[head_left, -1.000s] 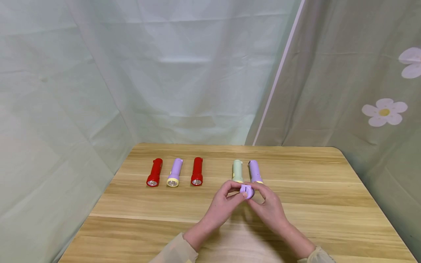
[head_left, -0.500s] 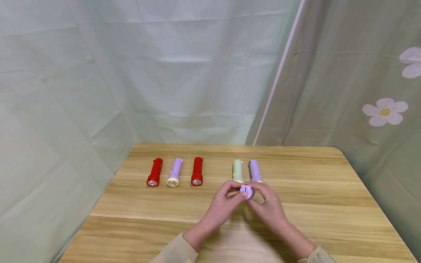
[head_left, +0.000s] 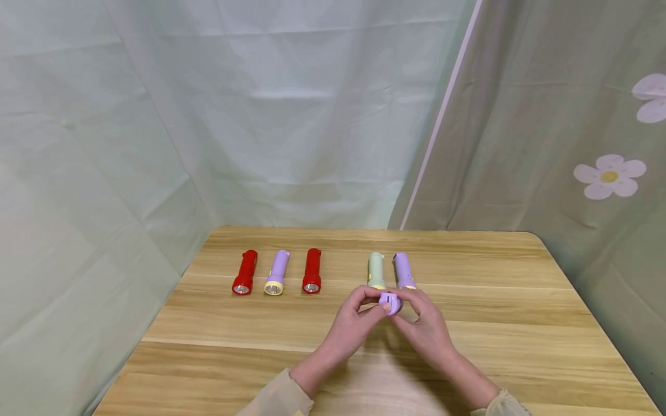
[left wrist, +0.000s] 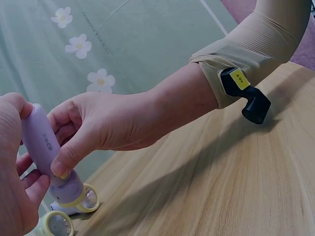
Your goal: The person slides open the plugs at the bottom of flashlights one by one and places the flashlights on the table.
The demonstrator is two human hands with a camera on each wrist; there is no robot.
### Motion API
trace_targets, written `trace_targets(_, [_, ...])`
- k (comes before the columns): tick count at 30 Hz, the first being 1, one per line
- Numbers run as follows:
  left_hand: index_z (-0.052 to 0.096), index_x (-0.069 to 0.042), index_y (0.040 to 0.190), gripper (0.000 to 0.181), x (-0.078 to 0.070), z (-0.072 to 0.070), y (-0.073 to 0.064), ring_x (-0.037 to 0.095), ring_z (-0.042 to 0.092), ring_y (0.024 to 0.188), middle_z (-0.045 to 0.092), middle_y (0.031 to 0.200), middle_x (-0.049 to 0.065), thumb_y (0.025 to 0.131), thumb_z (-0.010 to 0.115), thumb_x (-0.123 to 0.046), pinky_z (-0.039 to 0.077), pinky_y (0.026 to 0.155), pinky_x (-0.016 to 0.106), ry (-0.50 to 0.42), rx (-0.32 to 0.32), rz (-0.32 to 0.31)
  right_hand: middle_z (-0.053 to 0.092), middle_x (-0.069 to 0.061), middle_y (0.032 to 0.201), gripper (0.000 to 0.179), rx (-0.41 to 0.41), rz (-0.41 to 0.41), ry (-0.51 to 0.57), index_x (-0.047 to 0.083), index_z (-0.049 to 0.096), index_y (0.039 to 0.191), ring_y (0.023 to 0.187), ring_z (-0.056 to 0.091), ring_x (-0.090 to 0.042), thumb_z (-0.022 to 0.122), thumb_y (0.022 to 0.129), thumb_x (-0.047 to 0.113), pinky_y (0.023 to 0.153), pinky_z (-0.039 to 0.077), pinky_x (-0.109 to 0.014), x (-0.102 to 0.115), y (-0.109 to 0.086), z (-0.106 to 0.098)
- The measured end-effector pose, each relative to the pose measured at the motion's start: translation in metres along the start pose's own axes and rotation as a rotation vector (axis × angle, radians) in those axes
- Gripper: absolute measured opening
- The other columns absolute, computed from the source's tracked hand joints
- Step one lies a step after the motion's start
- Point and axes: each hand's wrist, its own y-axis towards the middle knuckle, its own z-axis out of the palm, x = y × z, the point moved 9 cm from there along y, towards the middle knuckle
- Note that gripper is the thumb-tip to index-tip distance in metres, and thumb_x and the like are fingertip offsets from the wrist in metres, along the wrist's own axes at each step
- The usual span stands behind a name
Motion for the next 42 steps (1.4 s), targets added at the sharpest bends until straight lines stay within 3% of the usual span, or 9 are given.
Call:
trace_targets(23, [0.065,-0.011,0.118,0.023,-0.0007,-0.0017,0.0004,0.022,0.057,0.122,0.062,0.127,0.005,0.098,0.069,-0.022,0.052,0.097,0.032,0.023,-0.021,-0.004,0.071,0.001,0.115,0.051,-0.003,-0.022,0.011,0.014,0.071,0.122,0.106,0.065,-0.019,0.088,0.075,0.000,0.098,0.045,-0.020,0.0004,-0.0001,0.0006])
trace_targets(42, [0.065,-0.012,0.117,0.023,-0.0016,-0.0027,0.0000,0.022,0.058,0.121,0.061,0.127,0.005,0.098,0.070,-0.024,0.052,0.097,0.032,0.039,-0.033,-0.004,0.072,0.000,0.120,0.051,0.004,0.023,0.028,0.015,0.071,0.122,0.111,0.065,-0.018,0.087,0.076,0.000,0.100,0.045,-0.020,-0.0027,-0.0014,0.0036])
